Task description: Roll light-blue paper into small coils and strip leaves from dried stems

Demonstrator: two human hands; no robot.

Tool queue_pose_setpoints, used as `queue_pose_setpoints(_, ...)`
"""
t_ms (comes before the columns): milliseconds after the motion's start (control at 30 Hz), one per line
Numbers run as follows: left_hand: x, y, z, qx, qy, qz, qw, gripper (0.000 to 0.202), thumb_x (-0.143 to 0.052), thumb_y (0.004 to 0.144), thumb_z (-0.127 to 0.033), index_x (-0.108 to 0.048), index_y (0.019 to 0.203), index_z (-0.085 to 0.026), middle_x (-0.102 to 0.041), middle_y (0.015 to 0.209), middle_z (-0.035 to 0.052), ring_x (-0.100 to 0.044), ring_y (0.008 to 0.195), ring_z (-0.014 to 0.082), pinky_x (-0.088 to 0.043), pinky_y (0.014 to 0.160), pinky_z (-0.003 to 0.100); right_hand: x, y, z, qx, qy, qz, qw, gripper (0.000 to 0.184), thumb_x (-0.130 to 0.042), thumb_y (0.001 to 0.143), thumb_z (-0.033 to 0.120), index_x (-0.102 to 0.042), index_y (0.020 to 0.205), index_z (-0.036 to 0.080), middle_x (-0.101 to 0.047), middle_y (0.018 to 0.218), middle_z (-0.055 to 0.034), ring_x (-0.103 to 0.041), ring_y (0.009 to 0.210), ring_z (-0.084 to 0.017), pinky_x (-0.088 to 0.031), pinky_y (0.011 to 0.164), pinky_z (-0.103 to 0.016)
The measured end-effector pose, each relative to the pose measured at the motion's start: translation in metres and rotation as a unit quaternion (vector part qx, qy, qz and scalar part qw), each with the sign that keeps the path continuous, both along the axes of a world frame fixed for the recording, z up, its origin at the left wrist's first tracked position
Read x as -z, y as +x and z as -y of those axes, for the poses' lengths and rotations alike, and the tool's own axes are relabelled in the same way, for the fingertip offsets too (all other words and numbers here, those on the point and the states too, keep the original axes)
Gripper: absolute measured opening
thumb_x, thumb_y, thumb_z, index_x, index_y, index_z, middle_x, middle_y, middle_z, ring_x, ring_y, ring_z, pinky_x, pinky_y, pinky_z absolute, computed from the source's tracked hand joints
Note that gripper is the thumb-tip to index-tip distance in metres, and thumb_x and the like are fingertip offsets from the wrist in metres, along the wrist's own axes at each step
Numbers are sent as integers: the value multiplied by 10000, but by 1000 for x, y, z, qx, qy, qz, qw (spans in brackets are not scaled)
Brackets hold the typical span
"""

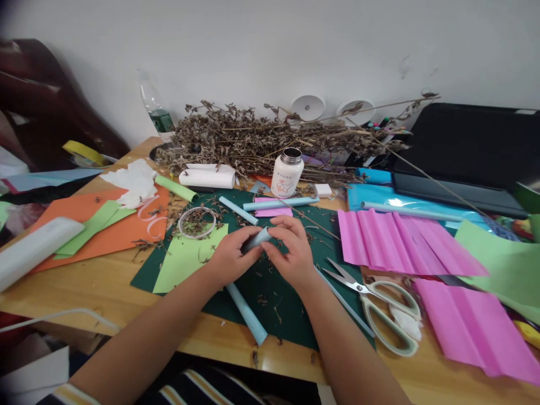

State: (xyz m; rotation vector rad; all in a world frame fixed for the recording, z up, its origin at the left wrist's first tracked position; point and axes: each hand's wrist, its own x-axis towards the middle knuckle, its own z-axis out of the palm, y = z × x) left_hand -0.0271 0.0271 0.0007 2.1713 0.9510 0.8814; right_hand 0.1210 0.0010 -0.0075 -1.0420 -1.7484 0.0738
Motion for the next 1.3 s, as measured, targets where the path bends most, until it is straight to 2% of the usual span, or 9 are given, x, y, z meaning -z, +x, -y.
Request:
queue_pose_setpoints(133, -1, 0, -1, -2, -9, 2, 1000, 271, -464, 715, -238, -513, 977, -188, -604, 880, 18, -544, 740, 129, -423, 699, 232, 1, -5, 1, 47, 16, 7, 999, 166, -540, 693, 163, -500, 845, 215, -457, 939, -71, -490, 870, -189, -442, 725, -372)
queue_pose_setpoints(200, 0, 0, -1, -4, -13, -2, 1000, 279, -464, 714, -241, -513, 984, -187, -604, 887, 21, -545, 743, 132, -422, 702, 236, 1, -6, 1, 47, 13, 9, 999, 164, -536, 696, 164, -502, 848, 217, -475, 924, -68, -496, 861, -189, -442, 725, -372)
queue_pose_setpoints(333, -1, 0, 0, 2, -17, -13, 1000, 286, -454, 728, -258, -507, 1001, -188, -604, 895, 23, -544, 765, 141, -416, 706, 240, -1, -1, -1, -5, -15, 0, 1000, 158, -535, 702, 160, -506, 843, 225, -511, 879, -52, -513, 826, -175, -450, 716, -357)
queue_pose_setpoints(467, -4, -1, 1, 41, -35, -17, 998, 263, -420, 762, -270, -510, 993, -182, -605, 842, 15, -542, 728, 129, -411, 675, 223, -6, 6, -2, -53, -56, -18, 997, 146, -532, 702, 146, -507, 826, 220, -522, 906, -57, -514, 856, -174, -441, 740, -356)
queue_pose_setpoints(600, -6, 0, 1, 53, -63, -6, 997, 262, -416, 772, -284, -513, 991, -179, -606, 809, 7, -538, 692, 117, -410, 653, 210, -9, 9, -1, -69, -66, -16, 995, 154, -513, 704, 125, -518, 832, 211, -531, 906, -59, -519, 844, -168, -438, 743, -346)
queue_pose_setpoints(733, -7, 0, 1, 40, -76, 0, 996, 258, -435, 760, -283, -525, 976, -173, -604, 793, 6, -538, 692, 119, -411, 648, 210, -8, 6, -1, -32, -37, -3, 999, 161, -513, 695, 117, -526, 827, 209, -534, 901, -56, -520, 837, -168, -448, 722, -340)
queue_pose_setpoints(900, -9, 0, 2, 32, -118, -5, 992, 255, -436, 756, -300, -540, 956, -181, -601, 770, 5, -545, 698, 128, -418, 621, 208, -4, 1, 1, 38, -1, 23, 999, 136, -522, 686, 140, -528, 805, 207, -542, 814, -44, -511, 632, -132, -457, 535, -287)
queue_pose_setpoints(967, -10, 0, 2, 36, -129, -2, 991, 257, -432, 757, -304, -540, 955, -183, -599, 754, 2, -545, 674, 122, -419, 606, 202, -4, 0, 1, 51, 8, 30, 998, 121, -520, 691, 149, -527, 798, 206, -547, 804, -42, -503, 597, -124, -454, 539, -294)
queue_pose_setpoints(1300, -9, 0, 1, 50, -176, 5, 983, 217, -421, 755, -282, -534, 908, -178, -574, 717, -12, -495, 503, 67, -412, 508, 172, -6, 8, -1, 32, -28, 63, 997, 119, -476, 714, 149, -562, 781, 195, -571, 794, -56, -551, 716, -159, -461, 641, -315)
